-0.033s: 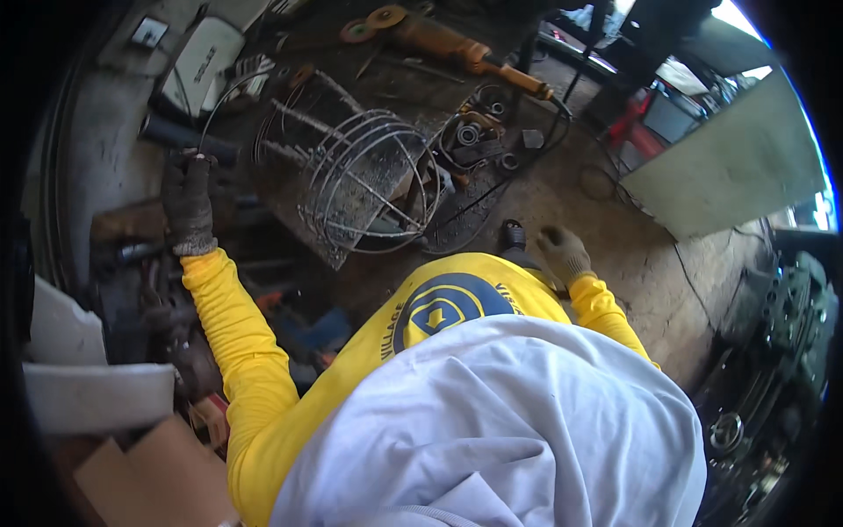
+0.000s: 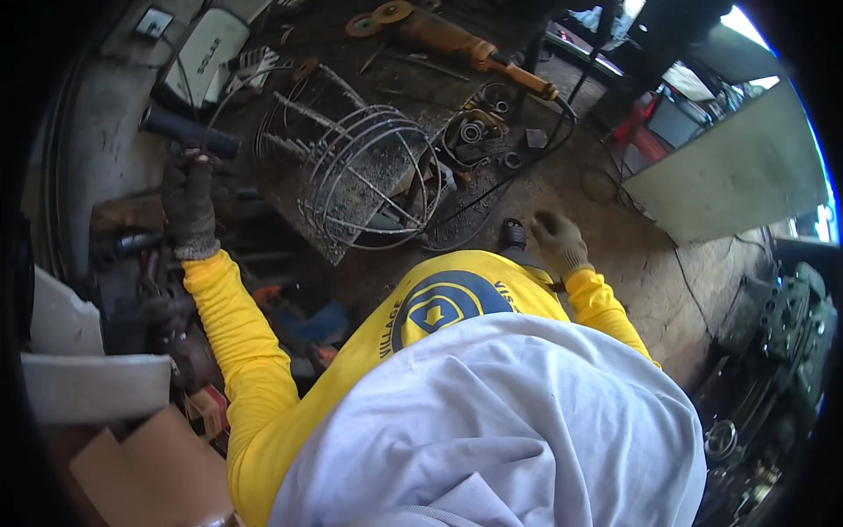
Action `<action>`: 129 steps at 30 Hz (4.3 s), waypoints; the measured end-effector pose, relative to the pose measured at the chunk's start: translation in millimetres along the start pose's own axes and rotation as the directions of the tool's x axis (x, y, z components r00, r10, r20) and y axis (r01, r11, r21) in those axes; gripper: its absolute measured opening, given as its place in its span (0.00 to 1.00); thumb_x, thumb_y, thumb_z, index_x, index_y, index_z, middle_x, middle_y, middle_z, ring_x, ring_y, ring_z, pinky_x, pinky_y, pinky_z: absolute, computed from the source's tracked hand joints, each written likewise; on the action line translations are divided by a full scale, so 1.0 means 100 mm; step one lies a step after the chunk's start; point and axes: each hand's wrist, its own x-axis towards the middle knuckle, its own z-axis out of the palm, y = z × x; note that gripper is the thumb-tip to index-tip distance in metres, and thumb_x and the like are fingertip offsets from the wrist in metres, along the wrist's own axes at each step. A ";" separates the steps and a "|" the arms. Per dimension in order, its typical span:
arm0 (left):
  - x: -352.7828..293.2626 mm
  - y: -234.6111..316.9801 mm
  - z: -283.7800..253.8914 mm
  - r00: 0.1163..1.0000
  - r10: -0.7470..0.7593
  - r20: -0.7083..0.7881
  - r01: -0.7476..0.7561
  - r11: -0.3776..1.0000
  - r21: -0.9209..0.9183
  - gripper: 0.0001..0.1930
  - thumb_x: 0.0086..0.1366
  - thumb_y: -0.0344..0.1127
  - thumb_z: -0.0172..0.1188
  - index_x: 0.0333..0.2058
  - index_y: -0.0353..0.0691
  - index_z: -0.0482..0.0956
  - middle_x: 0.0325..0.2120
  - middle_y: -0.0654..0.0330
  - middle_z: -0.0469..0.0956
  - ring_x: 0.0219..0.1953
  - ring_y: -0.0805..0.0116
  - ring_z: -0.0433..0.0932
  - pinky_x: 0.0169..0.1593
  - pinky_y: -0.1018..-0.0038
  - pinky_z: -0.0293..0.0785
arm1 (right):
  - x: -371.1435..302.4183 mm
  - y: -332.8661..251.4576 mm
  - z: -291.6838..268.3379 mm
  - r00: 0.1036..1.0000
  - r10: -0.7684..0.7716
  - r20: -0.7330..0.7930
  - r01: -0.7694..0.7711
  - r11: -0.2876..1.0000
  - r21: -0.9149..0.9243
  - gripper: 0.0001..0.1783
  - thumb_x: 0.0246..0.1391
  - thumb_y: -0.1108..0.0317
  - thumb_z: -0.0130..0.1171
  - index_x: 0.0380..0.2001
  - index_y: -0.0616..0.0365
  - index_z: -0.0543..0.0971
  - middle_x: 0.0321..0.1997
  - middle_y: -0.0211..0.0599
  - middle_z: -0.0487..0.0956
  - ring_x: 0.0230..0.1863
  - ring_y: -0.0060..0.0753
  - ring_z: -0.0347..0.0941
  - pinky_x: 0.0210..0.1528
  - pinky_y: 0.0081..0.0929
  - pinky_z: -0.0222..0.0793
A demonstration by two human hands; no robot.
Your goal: The person joins metal rods to a circular metal frame using a welder. They position the welder on the intersection points, activate it to create a weld, and then use a hammer to tap the metal frame.
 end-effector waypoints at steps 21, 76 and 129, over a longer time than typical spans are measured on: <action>-2.05 0.34 1.57 0.916 -0.398 -0.044 0.396 0.884 0.248 0.14 0.66 0.32 0.65 0.48 0.35 0.78 0.38 0.60 0.81 0.40 0.75 0.79 0.46 0.74 0.76 | 1.43 -1.43 -0.16 0.513 -0.783 0.353 0.705 0.618 0.348 0.10 0.62 0.65 0.59 0.41 0.59 0.82 0.32 0.42 0.79 0.36 0.46 0.78 0.40 0.38 0.72; -2.22 -0.73 1.22 0.938 -0.154 -0.309 0.283 0.856 0.432 0.13 0.66 0.38 0.65 0.44 0.36 0.83 0.39 0.52 0.84 0.41 0.61 0.83 0.47 0.68 0.77 | 1.50 -1.50 0.51 0.858 -0.480 0.179 0.420 0.860 0.291 0.15 0.59 0.65 0.67 0.46 0.60 0.85 0.35 0.35 0.86 0.36 0.21 0.80 0.41 0.21 0.75; -2.23 -0.70 1.24 0.895 -0.070 -0.440 0.312 0.805 0.506 0.12 0.66 0.36 0.66 0.42 0.33 0.84 0.39 0.52 0.84 0.41 0.58 0.82 0.49 0.66 0.75 | 1.57 -1.39 0.55 0.842 -0.463 0.277 0.413 0.884 0.220 0.18 0.59 0.52 0.61 0.45 0.51 0.85 0.39 0.38 0.87 0.43 0.37 0.83 0.48 0.31 0.76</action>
